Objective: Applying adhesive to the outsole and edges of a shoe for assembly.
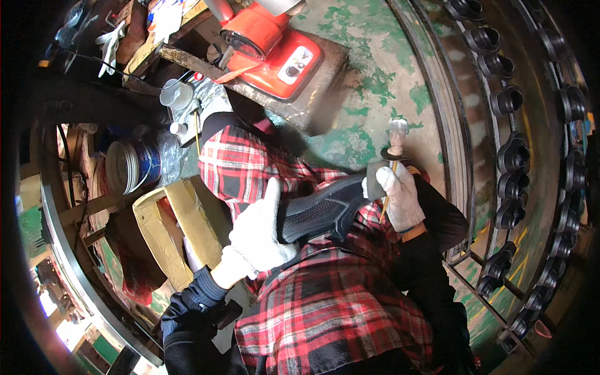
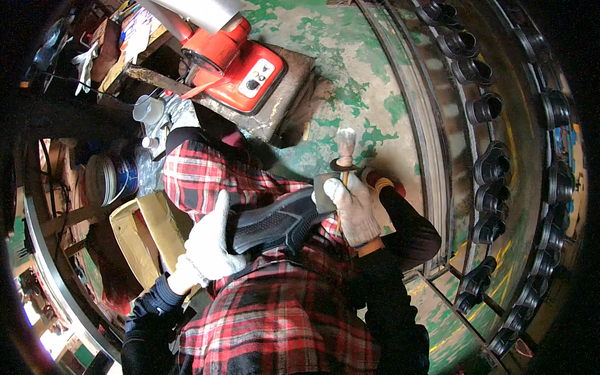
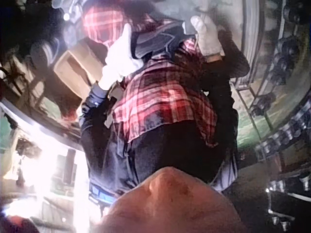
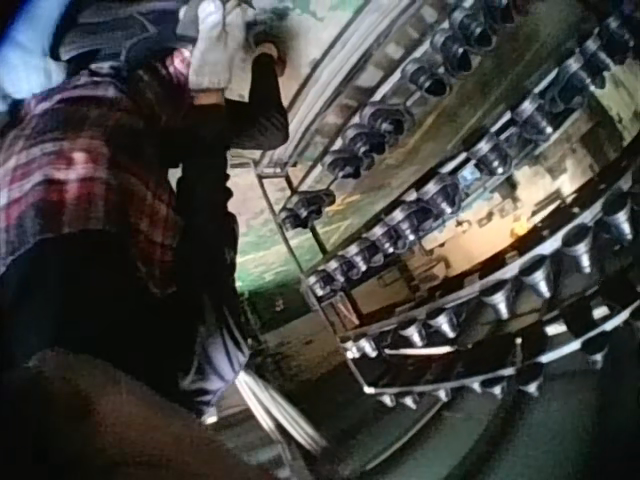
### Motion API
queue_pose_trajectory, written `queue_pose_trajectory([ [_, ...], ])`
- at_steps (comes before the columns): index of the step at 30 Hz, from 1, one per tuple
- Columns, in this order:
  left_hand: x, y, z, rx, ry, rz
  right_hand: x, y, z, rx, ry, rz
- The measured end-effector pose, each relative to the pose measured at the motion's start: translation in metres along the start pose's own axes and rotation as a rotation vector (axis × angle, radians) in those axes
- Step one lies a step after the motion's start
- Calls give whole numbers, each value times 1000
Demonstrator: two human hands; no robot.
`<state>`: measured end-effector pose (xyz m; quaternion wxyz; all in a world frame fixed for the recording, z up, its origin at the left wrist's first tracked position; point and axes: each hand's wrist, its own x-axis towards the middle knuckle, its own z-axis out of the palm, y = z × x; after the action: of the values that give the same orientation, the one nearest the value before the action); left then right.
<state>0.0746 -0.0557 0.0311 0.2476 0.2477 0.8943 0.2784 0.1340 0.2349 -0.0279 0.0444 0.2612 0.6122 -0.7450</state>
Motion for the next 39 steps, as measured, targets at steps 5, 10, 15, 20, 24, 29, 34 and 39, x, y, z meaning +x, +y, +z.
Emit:
queue_pose_trajectory([
  [5,-27,-5,18,-41,33,-131,3,7,3,180,-95,20],
  [10,-39,-11,24,-24,88,-97,7,-5,-3,228,3,31],
  [15,-45,-14,25,-72,89,-84,9,-7,-8,276,96,80],
  [20,-45,-15,27,-66,112,-26,18,-1,-4,916,-301,-169],
  [24,-45,-15,27,-29,111,6,15,-1,26,156,-22,-195],
  [29,-47,-13,25,29,123,39,5,1,63,518,-35,25],
  [34,-49,-10,23,53,103,5,13,6,63,629,17,-18],
  [39,-50,-8,24,21,123,11,8,6,71,792,242,85],
])
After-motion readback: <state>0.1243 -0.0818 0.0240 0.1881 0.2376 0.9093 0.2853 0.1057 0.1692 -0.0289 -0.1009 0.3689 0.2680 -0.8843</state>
